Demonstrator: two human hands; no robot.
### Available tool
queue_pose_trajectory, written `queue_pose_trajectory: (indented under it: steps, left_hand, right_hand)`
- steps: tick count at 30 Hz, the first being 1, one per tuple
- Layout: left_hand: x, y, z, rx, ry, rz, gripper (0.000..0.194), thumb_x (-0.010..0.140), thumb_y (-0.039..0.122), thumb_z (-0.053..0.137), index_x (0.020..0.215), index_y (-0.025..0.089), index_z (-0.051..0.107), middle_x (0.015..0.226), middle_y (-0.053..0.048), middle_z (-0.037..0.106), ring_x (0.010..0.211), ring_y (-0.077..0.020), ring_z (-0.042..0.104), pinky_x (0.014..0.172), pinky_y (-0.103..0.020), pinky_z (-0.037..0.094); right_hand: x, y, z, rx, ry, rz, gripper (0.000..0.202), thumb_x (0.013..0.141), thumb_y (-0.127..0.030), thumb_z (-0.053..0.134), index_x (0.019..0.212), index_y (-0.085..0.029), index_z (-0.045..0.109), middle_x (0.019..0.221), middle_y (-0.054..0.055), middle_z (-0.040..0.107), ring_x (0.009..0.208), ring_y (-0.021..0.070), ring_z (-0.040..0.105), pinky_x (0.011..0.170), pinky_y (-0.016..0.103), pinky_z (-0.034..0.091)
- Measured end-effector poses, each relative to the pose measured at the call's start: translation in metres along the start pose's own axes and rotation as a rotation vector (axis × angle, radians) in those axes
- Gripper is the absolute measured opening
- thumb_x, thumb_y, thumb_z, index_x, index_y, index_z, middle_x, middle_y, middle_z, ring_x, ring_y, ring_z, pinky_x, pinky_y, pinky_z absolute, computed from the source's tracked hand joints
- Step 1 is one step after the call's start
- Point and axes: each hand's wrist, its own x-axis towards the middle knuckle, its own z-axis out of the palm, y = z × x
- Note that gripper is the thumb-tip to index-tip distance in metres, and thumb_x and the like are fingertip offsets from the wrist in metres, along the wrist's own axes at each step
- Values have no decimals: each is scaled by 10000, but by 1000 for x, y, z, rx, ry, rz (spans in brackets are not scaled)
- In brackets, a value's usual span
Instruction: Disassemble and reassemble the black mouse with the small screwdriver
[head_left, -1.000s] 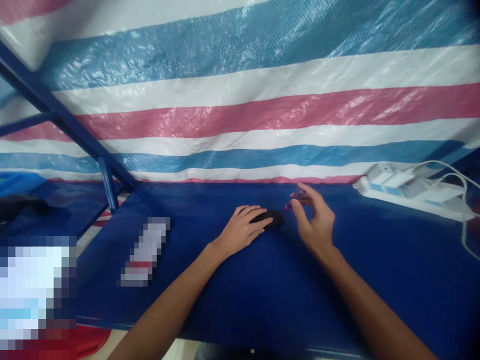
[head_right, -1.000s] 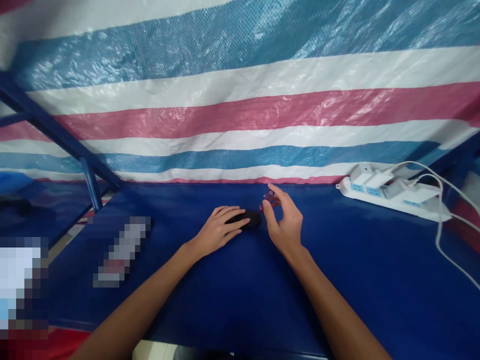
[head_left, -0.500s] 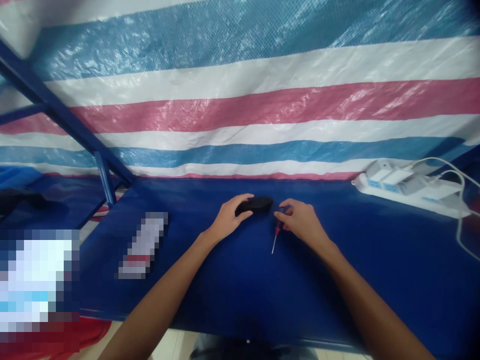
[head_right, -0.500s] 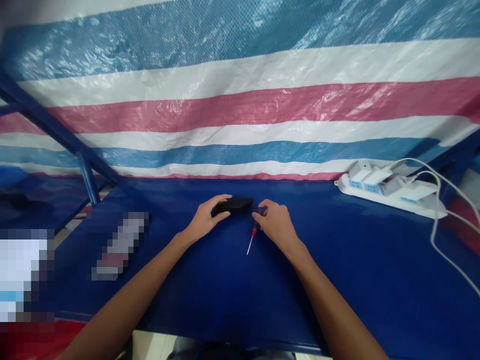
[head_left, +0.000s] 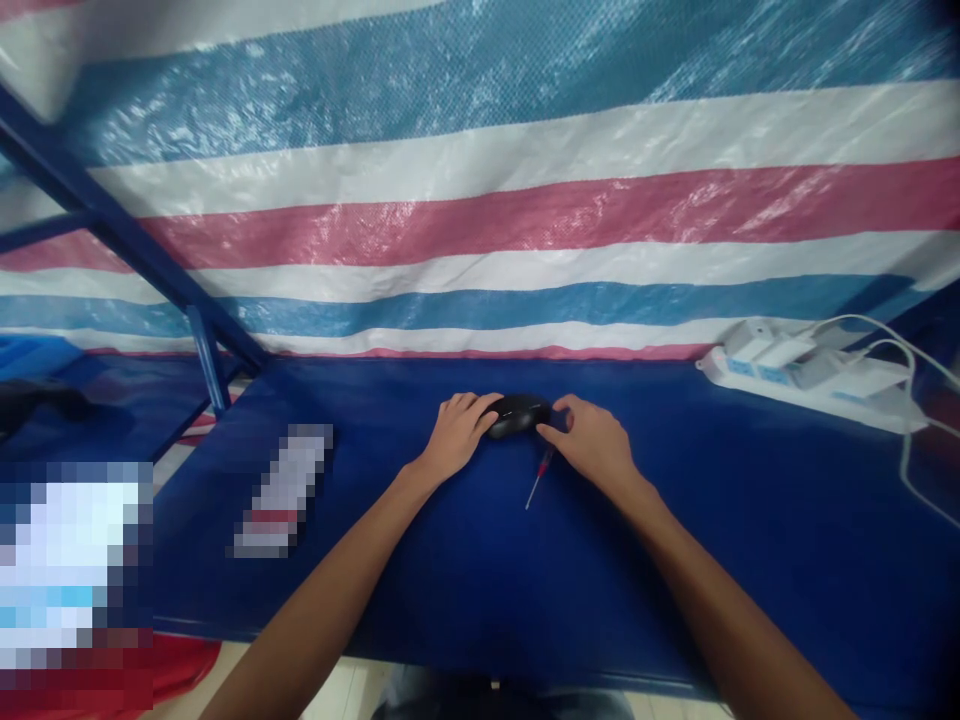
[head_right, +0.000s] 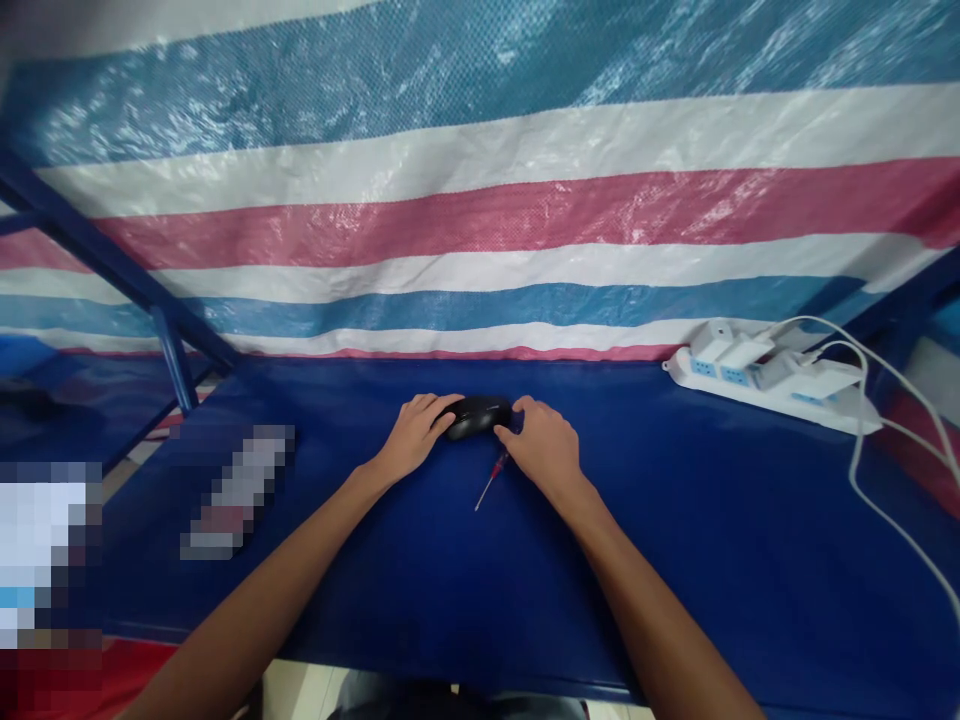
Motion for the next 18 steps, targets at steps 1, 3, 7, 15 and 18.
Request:
queue_pose_trajectory:
  steps: [1, 3, 7, 15, 18]
  left_hand:
    - [0, 0, 1, 9, -4, 7, 356, 1029, 394, 330, 1321, 309, 514, 1097, -30, 620, 1069, -225, 528, 901, -388, 404]
    - [0, -1, 1, 14, -14, 23, 366, 1031, 387, 325, 1340, 308, 504, 1093, -32, 615, 1054, -219, 527, 895, -381, 407]
    - [0, -5, 1, -20, -18, 30, 376, 1033, 375, 325, 1364, 306, 490, 1082, -33, 621, 1032, -212, 543, 906, -385, 421]
    - [-3, -8, 4, -98, 83, 86, 293, 990, 341, 472, 1250, 267, 586, 1227, -47, 619, 1136, -221, 559, 993, -420, 427]
    - [-3, -8, 5, -71, 127, 120, 245, 971, 308, 518, 1170, 246, 648, 1241, -58, 610, 1159, -229, 553, 993, -429, 439]
  right_hand:
    - [0, 0, 1, 29, 6, -66, 387, 785, -433, 646, 1108, -220, 636, 1027, 109, 700, 946, 294, 676, 754, 429, 540]
    - [1, 1, 5, 102, -12, -215, 510, 814, -414, 630, 1277, -214, 552, 1276, 137, 614, 1177, 310, 586, 932, 480, 496]
    - [4, 4, 13, 163, -67, -306, 525, 849, -431, 605, 1313, -199, 527, 1331, 139, 589, 1267, 317, 520, 1050, 515, 408]
    - [4, 4, 12, 106, -28, -191, 457, 770, -487, 669, 1124, -208, 594, 1059, 113, 664, 980, 294, 619, 843, 448, 486]
    - [2, 0, 11, 109, -29, -172, 441, 758, -490, 678, 1086, -210, 587, 1047, 116, 654, 969, 299, 606, 827, 439, 480]
